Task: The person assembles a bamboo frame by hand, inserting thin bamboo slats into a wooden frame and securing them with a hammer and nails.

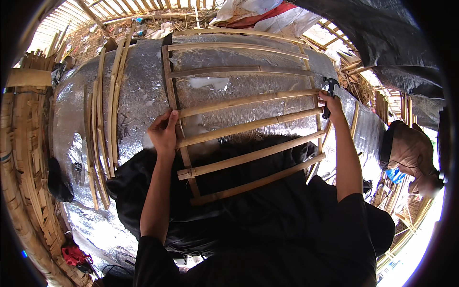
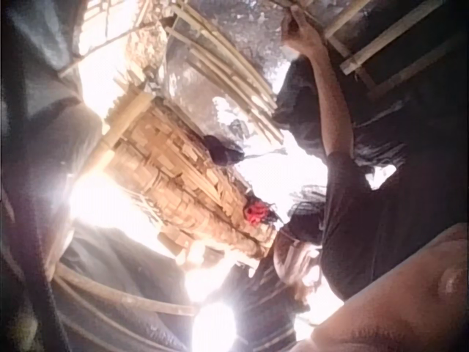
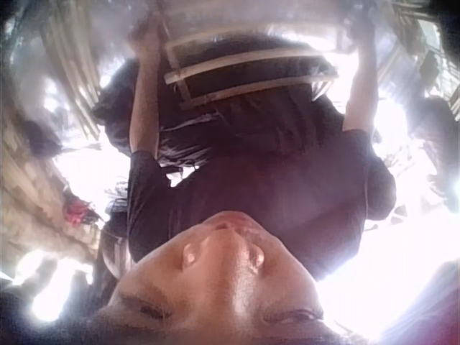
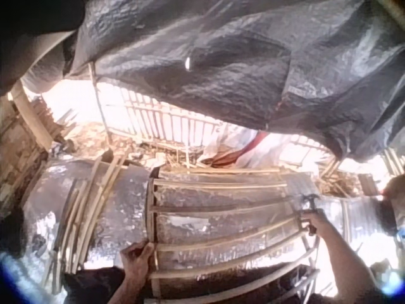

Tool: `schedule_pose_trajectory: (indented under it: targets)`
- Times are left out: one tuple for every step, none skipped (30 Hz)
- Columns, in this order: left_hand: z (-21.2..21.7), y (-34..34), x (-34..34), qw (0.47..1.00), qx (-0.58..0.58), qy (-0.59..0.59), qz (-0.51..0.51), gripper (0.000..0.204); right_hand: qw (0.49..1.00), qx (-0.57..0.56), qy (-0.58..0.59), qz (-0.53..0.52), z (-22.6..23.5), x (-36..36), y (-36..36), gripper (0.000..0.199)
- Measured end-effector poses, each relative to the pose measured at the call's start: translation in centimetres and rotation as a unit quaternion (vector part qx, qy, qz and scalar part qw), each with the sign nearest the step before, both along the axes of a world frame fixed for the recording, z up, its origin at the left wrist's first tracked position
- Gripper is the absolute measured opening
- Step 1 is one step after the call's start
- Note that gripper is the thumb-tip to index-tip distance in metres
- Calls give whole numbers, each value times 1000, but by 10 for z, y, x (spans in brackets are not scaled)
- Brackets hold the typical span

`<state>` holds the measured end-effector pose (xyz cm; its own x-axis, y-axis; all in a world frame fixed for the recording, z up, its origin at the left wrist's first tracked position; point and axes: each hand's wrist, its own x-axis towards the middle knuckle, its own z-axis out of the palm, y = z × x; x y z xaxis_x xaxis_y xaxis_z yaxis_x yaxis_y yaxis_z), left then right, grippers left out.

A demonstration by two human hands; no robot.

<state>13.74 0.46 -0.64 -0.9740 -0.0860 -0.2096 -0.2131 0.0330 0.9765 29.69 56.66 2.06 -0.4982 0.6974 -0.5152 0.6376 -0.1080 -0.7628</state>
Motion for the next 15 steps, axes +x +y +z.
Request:
schedule_pose_trajectory:
  targets:
    - [0, 0, 0, 1000, -4, 2, 1, 32, 1000, 22, -9, 16, -1, -1, -1, 29]
    - [1, 0, 0, 1000, -8, 4, 1, 32, 1000, 21, -17, 16, 2, -2, -2, 28]
    - [1, -1, 0, 1000, -12, 6, 2, 32, 1000, 6, -13, 5, 1, -3, 0, 28]
    - [0, 0, 0, 1000, -12, 6, 1, 32, 1000, -7, -10, -7, 1, -2, 5, 27]
    - [-1, 0, 0, 1000, -12, 6, -1, 31, 1000, -19, -6, -19, -2, -1, 9, 26]
    - [-1, 1, 0, 1000, -13, 6, -3, 31, 999, -13, -10, -32, -5, 1, 11, 24]
    - [-1, 1, 0, 1000, -6, 6, -2, 31, 999, -8, -12, -44, -10, 2, 12, 23]
    - [0, 1, 0, 1000, 2, 6, -2, 31, 998, -2, -15, -57, -14, 4, 13, 21]
    - [1, 1, 1, 1000, 9, 6, -2, 31, 999, -1, -8, -54, -19, 7, 14, 20]
    - [0, 0, 1, 1000, 5, 7, -1, 31, 999, -1, 0, -49, -22, 7, 10, 18]
    - [-1, -1, 1, 1000, 1, 9, -1, 31, 999, -1, 7, -45, -23, 7, 8, 17]
    - [-1, -1, 1, 1000, -3, 10, 0, 31, 999, -3, -9, -48, -21, 7, 10, 11]
    - [0, -1, 1, 1000, -8, 11, -3, 30, 999, -3, -15, -39, -21, 9, 15, 12]
    - [1, 0, 0, 1000, -13, 12, -6, 30, 999, -3, -22, -29, -18, 12, 22, 14]
    - [2, 2, 0, 1000, -17, 12, -8, 29, 999, -3, -28, -20, -17, 15, 27, 16]
